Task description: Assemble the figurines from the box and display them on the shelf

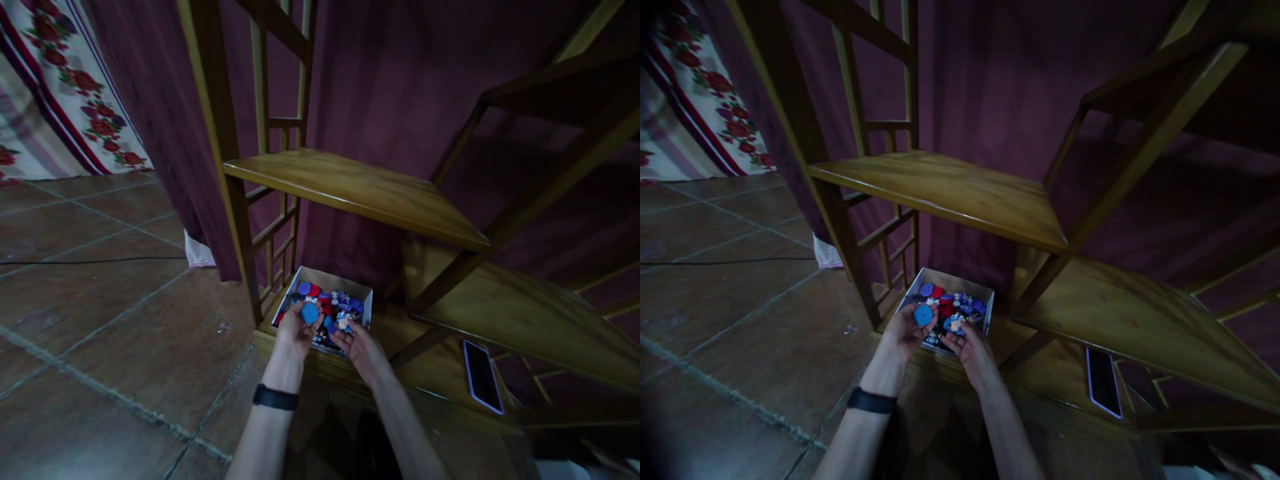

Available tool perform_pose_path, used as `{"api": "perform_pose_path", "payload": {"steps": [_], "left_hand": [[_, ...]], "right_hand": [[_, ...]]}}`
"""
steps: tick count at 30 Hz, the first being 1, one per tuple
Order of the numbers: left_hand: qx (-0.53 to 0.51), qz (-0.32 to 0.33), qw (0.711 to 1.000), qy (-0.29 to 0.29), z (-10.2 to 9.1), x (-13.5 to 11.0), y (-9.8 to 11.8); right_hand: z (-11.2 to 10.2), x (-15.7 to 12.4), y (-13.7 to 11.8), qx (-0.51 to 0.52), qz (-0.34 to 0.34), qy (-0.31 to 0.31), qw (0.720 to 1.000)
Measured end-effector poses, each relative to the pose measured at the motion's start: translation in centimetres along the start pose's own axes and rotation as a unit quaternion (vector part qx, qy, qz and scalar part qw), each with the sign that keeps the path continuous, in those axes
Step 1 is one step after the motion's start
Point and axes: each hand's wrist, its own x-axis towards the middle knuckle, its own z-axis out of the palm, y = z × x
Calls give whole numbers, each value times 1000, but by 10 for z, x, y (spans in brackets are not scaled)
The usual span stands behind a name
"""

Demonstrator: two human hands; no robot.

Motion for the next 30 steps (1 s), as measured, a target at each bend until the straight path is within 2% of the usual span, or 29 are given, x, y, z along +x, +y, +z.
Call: {"api": "perform_pose_path", "payload": {"steps": [6, 10, 15, 21, 26, 30], "left_hand": [[18, -1, 1000, 10, 11, 1, -30], [26, 6, 1000, 14, 18, -2, -42], [55, 0, 998, -8, 23, -9, -54], [29, -23, 999, -23, 26, -11, -64], [42, -46, 998, -32, 27, -11, -70], [39, -31, 998, -42, 27, -11, -71]], "right_hand": [[-11, 7, -1, -29, -66, 62, 995], [-14, 7, -8, -52, -109, 68, 990], [-14, 4, -11, -111, -143, 41, 983], [-18, 4, -13, -286, -212, 40, 934], [-21, 5, -15, -327, -238, 46, 913], [-26, 8, -15, -344, -236, 57, 907]]}}
